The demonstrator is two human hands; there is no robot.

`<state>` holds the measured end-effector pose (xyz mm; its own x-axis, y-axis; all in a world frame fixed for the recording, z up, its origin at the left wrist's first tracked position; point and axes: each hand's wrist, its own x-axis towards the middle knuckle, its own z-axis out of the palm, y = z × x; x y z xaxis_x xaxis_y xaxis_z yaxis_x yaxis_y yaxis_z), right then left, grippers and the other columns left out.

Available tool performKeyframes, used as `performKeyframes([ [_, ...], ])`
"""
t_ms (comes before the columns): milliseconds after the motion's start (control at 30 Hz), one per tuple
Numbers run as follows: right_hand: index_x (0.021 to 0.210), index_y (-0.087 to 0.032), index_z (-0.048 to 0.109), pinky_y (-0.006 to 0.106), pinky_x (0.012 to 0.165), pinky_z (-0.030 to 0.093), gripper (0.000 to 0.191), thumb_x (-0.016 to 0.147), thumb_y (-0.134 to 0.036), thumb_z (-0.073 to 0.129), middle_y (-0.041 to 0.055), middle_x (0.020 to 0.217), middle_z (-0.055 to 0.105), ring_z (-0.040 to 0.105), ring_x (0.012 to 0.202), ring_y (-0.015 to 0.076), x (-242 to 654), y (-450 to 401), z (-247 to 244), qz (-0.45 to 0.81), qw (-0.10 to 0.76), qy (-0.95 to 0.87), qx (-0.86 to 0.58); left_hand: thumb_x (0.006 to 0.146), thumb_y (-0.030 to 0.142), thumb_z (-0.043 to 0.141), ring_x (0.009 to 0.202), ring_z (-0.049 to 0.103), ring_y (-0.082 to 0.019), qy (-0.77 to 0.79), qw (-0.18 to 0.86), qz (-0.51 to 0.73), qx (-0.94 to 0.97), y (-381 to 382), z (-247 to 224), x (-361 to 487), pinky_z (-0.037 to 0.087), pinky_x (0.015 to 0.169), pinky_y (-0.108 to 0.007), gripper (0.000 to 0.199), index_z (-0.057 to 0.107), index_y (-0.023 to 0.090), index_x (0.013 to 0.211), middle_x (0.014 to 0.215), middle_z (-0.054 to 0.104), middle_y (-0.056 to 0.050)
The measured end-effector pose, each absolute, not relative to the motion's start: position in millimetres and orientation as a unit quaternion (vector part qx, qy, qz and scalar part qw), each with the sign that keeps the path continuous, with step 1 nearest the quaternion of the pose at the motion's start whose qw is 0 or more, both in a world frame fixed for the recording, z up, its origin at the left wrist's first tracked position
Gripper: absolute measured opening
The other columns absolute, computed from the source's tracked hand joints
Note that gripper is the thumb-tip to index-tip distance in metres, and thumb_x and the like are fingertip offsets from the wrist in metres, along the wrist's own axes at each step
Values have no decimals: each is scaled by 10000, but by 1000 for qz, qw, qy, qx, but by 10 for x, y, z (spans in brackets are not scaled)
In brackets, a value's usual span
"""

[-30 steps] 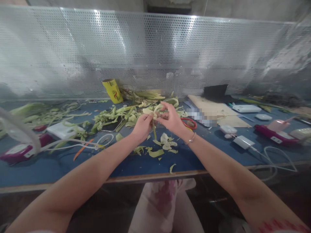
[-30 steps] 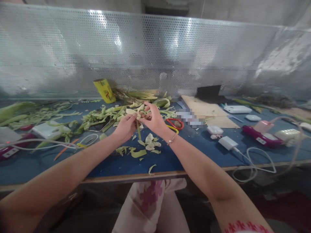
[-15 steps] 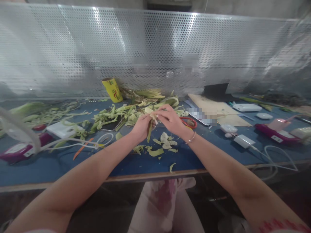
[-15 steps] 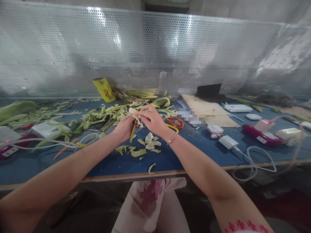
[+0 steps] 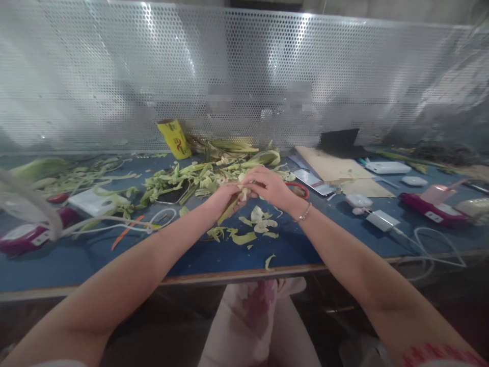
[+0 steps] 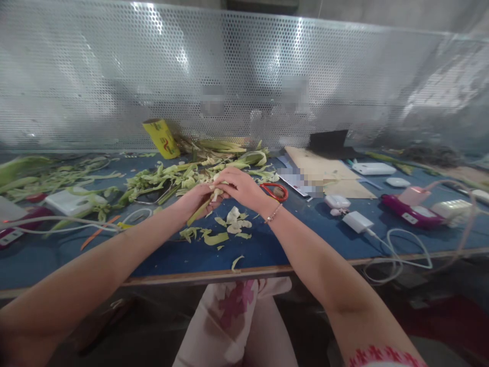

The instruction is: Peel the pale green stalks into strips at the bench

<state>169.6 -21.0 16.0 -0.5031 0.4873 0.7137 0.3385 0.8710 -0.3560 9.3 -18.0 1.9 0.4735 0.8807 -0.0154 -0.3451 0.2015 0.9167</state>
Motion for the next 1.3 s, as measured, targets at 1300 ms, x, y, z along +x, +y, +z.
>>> performKeyframes([
  [1300, 985, -210, 505, 247, 592, 487, 142, 851, -247, 473, 56, 970, 513, 523, 766, 130, 1670, -168, 84, 111, 512, -794, -309, 652, 164, 678, 500, 456, -48, 261, 606, 467, 589, -279, 37, 147, 372, 521, -214, 248, 538, 158, 857, 652, 538, 39],
])
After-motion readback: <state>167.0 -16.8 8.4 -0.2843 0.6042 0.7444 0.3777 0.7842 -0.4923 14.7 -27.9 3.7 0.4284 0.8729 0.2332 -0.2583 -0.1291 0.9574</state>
